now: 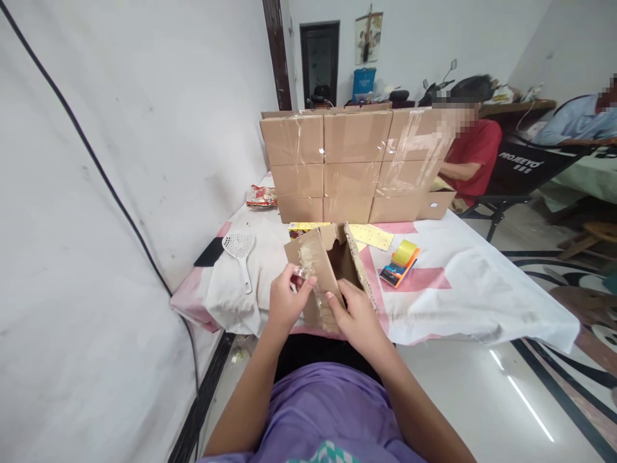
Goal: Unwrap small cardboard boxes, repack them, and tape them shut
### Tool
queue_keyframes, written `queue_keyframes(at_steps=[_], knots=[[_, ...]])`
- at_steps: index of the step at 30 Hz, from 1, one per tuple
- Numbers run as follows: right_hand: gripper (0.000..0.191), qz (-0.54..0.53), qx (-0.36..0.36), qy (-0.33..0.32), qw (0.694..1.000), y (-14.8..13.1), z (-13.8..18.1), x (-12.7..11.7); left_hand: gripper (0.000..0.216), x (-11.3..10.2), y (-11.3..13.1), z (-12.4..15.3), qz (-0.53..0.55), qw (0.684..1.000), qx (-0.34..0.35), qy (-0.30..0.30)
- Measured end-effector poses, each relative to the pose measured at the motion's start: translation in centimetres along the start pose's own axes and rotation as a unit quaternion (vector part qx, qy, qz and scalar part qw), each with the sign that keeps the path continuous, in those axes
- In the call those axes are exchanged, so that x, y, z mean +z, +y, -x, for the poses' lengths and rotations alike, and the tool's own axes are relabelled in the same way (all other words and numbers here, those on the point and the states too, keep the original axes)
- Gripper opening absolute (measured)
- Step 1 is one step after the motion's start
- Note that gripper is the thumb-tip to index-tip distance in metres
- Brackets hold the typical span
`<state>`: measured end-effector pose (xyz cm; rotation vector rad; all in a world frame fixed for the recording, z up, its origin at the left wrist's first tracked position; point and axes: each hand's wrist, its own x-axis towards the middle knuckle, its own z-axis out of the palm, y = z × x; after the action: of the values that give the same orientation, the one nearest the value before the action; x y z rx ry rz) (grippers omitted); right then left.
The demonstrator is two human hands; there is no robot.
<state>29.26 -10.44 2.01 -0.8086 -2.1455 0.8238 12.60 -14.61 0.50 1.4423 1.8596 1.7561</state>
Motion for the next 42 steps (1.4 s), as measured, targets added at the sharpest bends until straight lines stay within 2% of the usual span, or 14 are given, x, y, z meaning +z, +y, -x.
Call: queue_keyframes(at_steps=[4, 7, 12, 17, 22, 27, 30, 32, 34, 36, 37, 38, 39, 42], knots=[[0.013, 0.000, 0.030, -0.013, 0.999, 0.0, -0.5, -0.2, 0.033, 0.5, 1.1, 0.2, -0.036, 0.998, 0.039, -0.033], [0.018, -0.015, 0.047, -0.003, 0.999, 0.1, -1.4, 0.0, 0.031, 1.0, 1.3, 0.4, -0.109, 0.988, 0.092, -0.054], [0.021, -0.038, 0.038, 0.032, 0.998, -0.3, -2.1, 0.8, 0.032, 1.8, 0.9, 0.8, -0.207, 0.973, 0.098, 0.042], [0.021, -0.038, 0.036, 0.059, 0.997, -1.9, -1.7, 1.0, 0.031, 2.2, 0.9, 1.1, -0.144, 0.979, 0.103, 0.102], [0.020, -0.045, 0.029, 0.084, 0.995, -2.2, -1.4, 0.3, 0.039, 3.3, 1.5, 0.7, -0.004, 0.991, 0.027, 0.134], [0.032, -0.014, 0.049, 0.090, 0.995, -0.9, -1.1, 0.1, 0.037, 4.8, 1.2, 0.2, 0.192, 0.976, -0.087, 0.056], [0.035, 0.016, 0.055, 0.086, 0.995, -0.8, -0.9, -0.1, 0.038, 4.0, 1.3, -0.1, 0.182, 0.980, -0.074, 0.039], [0.033, 0.030, 0.041, 0.078, 0.996, -1.2, -0.7, -0.7, 0.038, 2.1, 1.9, -0.7, 0.165, 0.985, -0.052, 0.009], [0.033, 0.042, 0.022, 0.063, 0.997, -1.8, -0.5, -1.7, 0.036, -0.5, 3.0, -1.7, 0.124, 0.986, -0.006, -0.114], [0.034, 0.062, 0.012, 0.055, 0.996, -2.1, -0.3, -2.8, 0.030, -3.1, 4.6, -2.7, 0.036, 0.958, 0.056, -0.278], [0.034, 0.074, 0.008, 0.052, 0.996, -2.2, -0.2, -3.2, 0.028, -4.0, 5.4, -3.0, -0.025, 0.941, 0.084, -0.328], [0.033, 0.085, 0.001, 0.049, 0.995, -2.3, -0.1, -3.5, 0.028, -4.6, 6.2, -3.1, -0.093, 0.929, 0.107, -0.341], [0.032, 0.091, -0.009, 0.045, 0.995, -2.3, 0.1, -3.7, 0.029, -4.8, 7.0, -3.1, -0.162, 0.926, 0.123, -0.317], [0.030, 0.067, -0.040, 0.038, 0.996, -2.1, 0.5, -3.6, 0.034, -3.9, 8.4, -2.5, -0.325, 0.911, 0.166, -0.191]])
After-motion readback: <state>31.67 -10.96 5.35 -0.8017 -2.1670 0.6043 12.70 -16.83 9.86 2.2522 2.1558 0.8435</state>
